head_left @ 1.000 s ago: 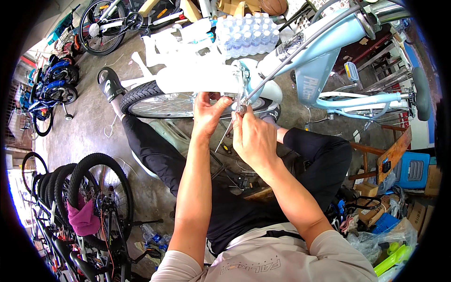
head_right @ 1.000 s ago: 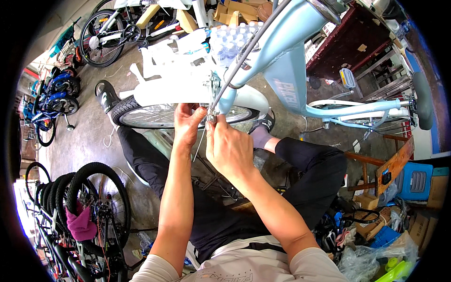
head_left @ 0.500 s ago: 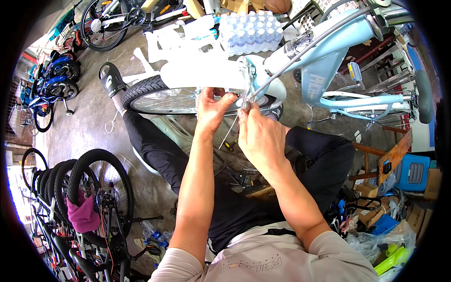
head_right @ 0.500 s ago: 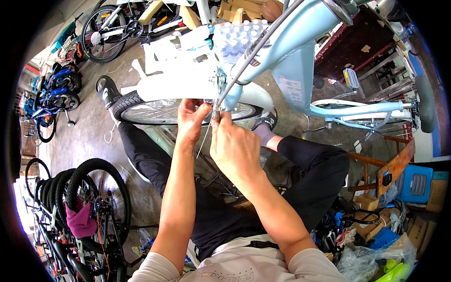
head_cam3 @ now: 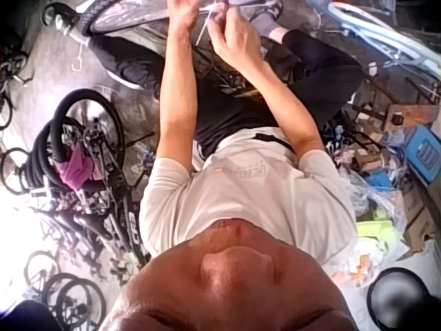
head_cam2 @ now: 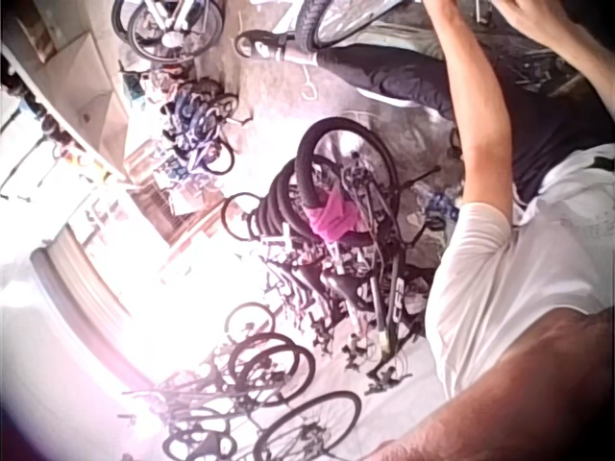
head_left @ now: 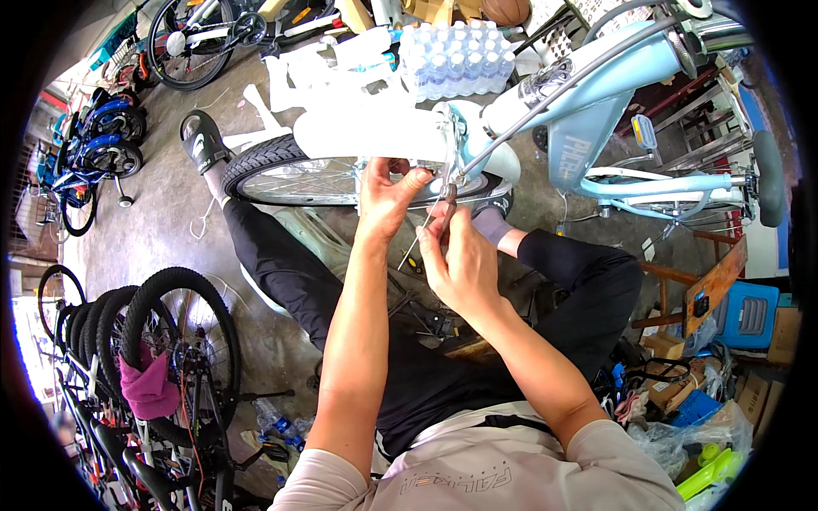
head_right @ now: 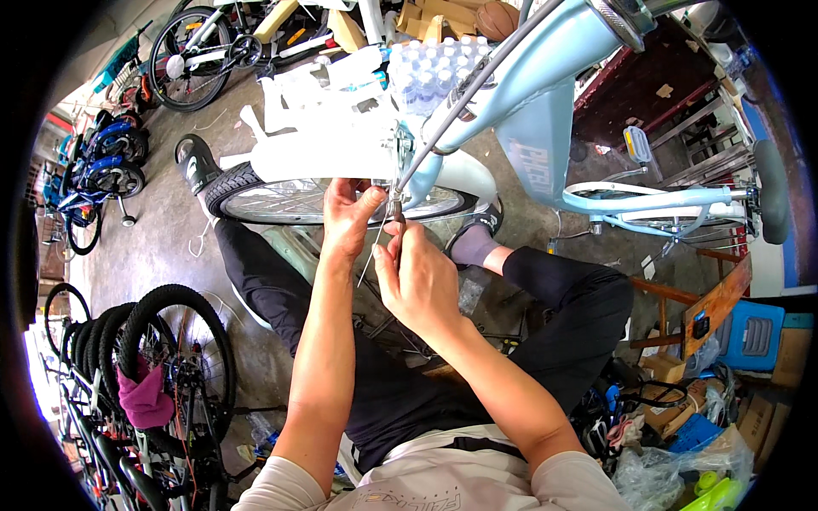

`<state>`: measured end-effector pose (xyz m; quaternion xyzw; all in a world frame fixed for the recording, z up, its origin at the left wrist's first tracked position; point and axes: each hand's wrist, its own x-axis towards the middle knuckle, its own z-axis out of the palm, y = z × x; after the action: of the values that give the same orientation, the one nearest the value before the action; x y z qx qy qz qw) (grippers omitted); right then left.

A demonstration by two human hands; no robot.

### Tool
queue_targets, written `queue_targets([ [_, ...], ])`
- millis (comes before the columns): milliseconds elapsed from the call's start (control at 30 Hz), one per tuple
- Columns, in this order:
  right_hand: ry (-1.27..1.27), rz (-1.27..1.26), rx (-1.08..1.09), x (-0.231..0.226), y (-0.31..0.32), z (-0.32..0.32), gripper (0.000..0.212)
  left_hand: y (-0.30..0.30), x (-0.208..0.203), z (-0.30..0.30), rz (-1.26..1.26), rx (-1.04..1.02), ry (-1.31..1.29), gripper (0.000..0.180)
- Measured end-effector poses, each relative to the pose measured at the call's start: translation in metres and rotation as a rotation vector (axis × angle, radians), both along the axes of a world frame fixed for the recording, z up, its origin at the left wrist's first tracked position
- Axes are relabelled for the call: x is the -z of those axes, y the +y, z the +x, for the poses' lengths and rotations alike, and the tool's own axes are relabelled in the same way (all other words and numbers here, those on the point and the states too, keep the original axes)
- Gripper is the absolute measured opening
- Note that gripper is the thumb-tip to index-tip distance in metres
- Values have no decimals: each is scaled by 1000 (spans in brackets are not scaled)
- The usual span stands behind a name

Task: The person sits on the floor and uses a wrench to tighten or loosen bolts on the front fork and wheel area of a light blue bicycle, then manipulates cables and components on the handlebars and front frame by hand and with the wrench.

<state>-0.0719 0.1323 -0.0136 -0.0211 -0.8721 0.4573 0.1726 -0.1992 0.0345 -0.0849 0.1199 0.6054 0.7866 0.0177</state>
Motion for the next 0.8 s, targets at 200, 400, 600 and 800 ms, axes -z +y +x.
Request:
queue_targets([
  [200,-85,129,-20,-9,5,0,20,3,-1,0,0,-8,7,49],
  [400,-658,-362,-244,-71,30,3,22,1,4,-2,-2,-2,9,47],
  [600,-471,-504,-171,-43,46,5,30,1,6,-4,46,99,6,45],
  [800,-186,-297,-108,-13,22,-6,23,-2,3,-3,-3,63,11,49],
])
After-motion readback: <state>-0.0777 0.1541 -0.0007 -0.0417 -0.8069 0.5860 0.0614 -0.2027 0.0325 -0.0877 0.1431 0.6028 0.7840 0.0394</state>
